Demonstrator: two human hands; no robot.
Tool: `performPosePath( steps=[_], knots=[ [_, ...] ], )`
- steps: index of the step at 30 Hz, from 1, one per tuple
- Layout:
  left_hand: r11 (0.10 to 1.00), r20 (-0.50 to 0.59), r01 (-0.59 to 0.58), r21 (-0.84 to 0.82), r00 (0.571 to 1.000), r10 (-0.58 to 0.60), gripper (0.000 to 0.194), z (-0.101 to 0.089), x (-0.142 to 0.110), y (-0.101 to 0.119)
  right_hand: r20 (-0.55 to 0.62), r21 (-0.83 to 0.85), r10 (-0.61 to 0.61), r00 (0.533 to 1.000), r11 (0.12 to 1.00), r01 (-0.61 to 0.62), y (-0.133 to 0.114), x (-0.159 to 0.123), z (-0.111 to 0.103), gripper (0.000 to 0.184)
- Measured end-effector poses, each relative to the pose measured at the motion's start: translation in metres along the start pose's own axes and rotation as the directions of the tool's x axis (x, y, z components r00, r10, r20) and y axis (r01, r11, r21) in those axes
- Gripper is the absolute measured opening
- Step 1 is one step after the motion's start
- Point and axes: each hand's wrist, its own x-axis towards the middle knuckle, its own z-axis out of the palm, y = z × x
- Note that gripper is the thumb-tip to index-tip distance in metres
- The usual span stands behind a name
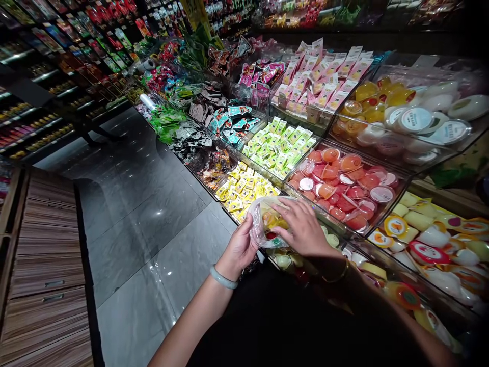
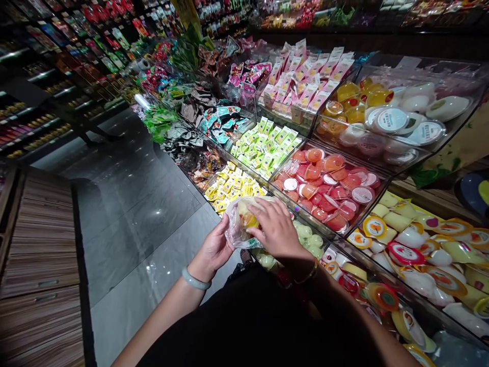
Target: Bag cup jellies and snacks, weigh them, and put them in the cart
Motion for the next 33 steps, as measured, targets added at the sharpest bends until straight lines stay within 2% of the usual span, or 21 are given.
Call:
performPosePath(
  steps=[2,5,8,10,12,15,18,21,24,26,29,33],
  knots=[
    [1.000,-0.005,-0.004,0.002,1.000,0.004,0.034,-0.002,0.000,0.000,-0.073,-0.030,0.093,0.993,0.995,-0.096,0.007,-0.008,0.000,0.049],
    [1.000,-0.032,0.003,0.015,0.999,-0.002,0.031,-0.005,0.000,0.000,-0.127,-0.032,0.338,0.933,0.938,-0.344,0.019,-0.023,-0.001,0.059],
    [0.999,-0.036,-0.006,0.037,0.999,0.008,0.030,-0.007,0.000,0.001,-0.032,0.025,0.536,0.844,0.844,-0.536,0.029,-0.037,0.005,0.067],
    [0.997,-0.036,-0.029,0.065,0.999,0.032,0.031,-0.006,-0.001,0.002,0.082,0.063,0.630,0.772,0.770,-0.635,0.035,-0.044,0.011,0.053],
    [0.992,-0.054,-0.065,0.107,0.996,0.071,0.032,-0.006,-0.002,0.003,0.168,0.094,0.658,0.734,0.731,-0.676,0.041,-0.048,0.017,0.031],
    [0.963,-0.094,-0.156,0.219,0.979,0.181,0.031,-0.005,-0.005,0.003,0.141,0.224,0.634,0.760,0.727,-0.648,0.048,-0.049,0.019,0.030],
    [0.871,-0.130,-0.323,0.370,0.910,0.393,0.033,-0.001,-0.014,0.006,0.059,0.478,0.622,0.781,0.669,-0.569,0.047,-0.045,0.011,0.026],
    [0.729,-0.086,-0.488,0.481,0.801,0.593,0.039,0.011,-0.036,0.015,0.058,0.724,0.610,0.790,0.519,-0.454,0.034,-0.038,-0.010,0.023],
    [0.674,-0.054,-0.571,0.469,0.743,0.667,0.036,0.027,-0.067,0.024,0.102,0.858,0.597,0.796,0.353,-0.374,0.015,-0.037,-0.039,0.026],
    [0.689,-0.066,-0.590,0.420,0.738,0.672,0.029,0.036,-0.089,0.026,0.122,0.890,0.583,0.803,0.294,-0.349,0.004,-0.041,-0.058,0.028],
    [0.690,-0.050,-0.602,0.401,0.738,0.673,0.026,0.043,-0.120,0.022,0.133,0.906,0.574,0.808,0.261,-0.334,-0.012,-0.052,-0.081,0.031],
    [0.708,-0.012,-0.559,0.432,0.781,0.624,0.026,0.037,-0.161,0.008,0.125,0.918,0.604,0.787,0.231,-0.323,-0.035,-0.077,-0.101,0.033]
  ],
)
